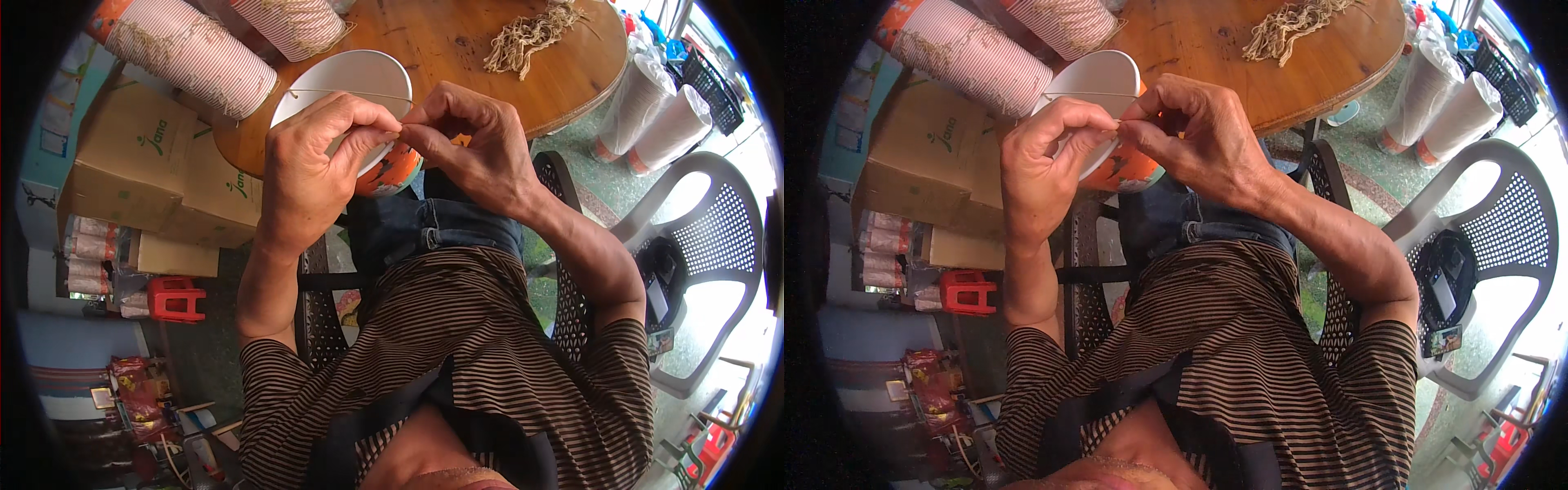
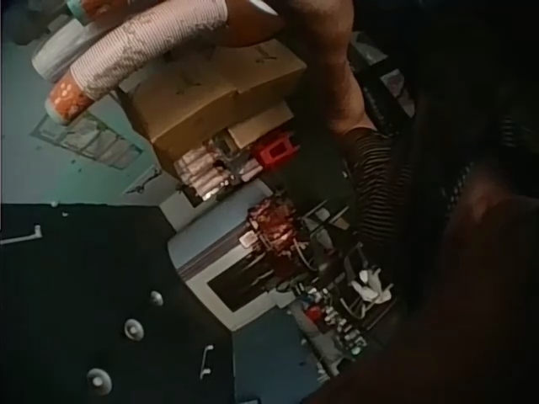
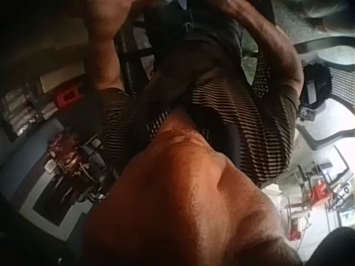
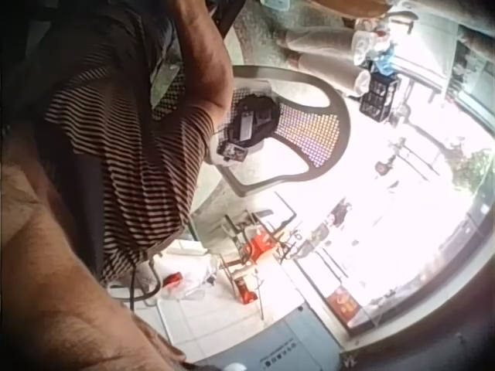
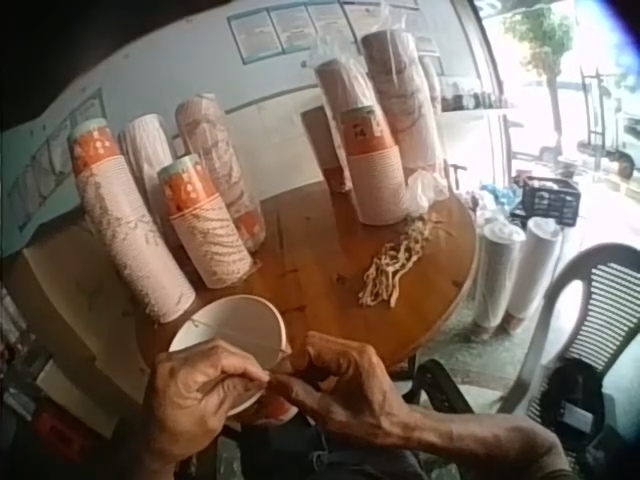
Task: Attaching string handles to paper buckets by threading twine through pre-punched holes and securing them.
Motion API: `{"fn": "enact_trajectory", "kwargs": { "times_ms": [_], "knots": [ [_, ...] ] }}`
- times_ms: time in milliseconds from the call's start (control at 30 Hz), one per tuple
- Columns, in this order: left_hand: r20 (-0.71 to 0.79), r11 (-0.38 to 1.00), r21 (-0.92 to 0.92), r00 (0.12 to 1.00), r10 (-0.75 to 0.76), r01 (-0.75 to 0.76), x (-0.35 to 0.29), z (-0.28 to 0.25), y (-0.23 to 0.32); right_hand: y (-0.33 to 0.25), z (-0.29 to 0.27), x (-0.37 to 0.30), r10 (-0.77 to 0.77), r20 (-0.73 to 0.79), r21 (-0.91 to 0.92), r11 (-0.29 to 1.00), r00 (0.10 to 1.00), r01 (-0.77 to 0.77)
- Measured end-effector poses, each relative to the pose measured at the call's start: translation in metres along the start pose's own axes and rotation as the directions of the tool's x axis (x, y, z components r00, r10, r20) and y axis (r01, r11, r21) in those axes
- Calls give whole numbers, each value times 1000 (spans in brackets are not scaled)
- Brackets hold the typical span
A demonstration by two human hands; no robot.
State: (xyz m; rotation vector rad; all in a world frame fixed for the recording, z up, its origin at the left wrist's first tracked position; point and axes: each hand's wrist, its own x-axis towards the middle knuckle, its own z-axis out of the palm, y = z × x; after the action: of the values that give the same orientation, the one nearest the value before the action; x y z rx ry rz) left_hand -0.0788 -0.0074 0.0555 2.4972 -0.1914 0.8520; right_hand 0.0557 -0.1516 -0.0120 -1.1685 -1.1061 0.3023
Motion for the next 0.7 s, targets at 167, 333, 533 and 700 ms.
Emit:
{"fn": "enact_trajectory", "kwargs": {
  "times_ms": [167,333,533,700],
  "knots": [
    [-26,986,-98,990,-137,134,-4,4,1,2,0,-1,-69,3,-21,997,998,69],
    [-110,891,-377,943,-315,253,-4,9,-2,2,2,-2,-103,17,-45,994,995,103],
    [-112,970,-163,973,-202,182,-6,5,-6,1,1,-1,-90,38,-33,995,995,91],
    [-116,987,-25,980,-161,159,-4,4,5,3,-1,-1,-87,31,-34,995,996,88]
  ]
}}
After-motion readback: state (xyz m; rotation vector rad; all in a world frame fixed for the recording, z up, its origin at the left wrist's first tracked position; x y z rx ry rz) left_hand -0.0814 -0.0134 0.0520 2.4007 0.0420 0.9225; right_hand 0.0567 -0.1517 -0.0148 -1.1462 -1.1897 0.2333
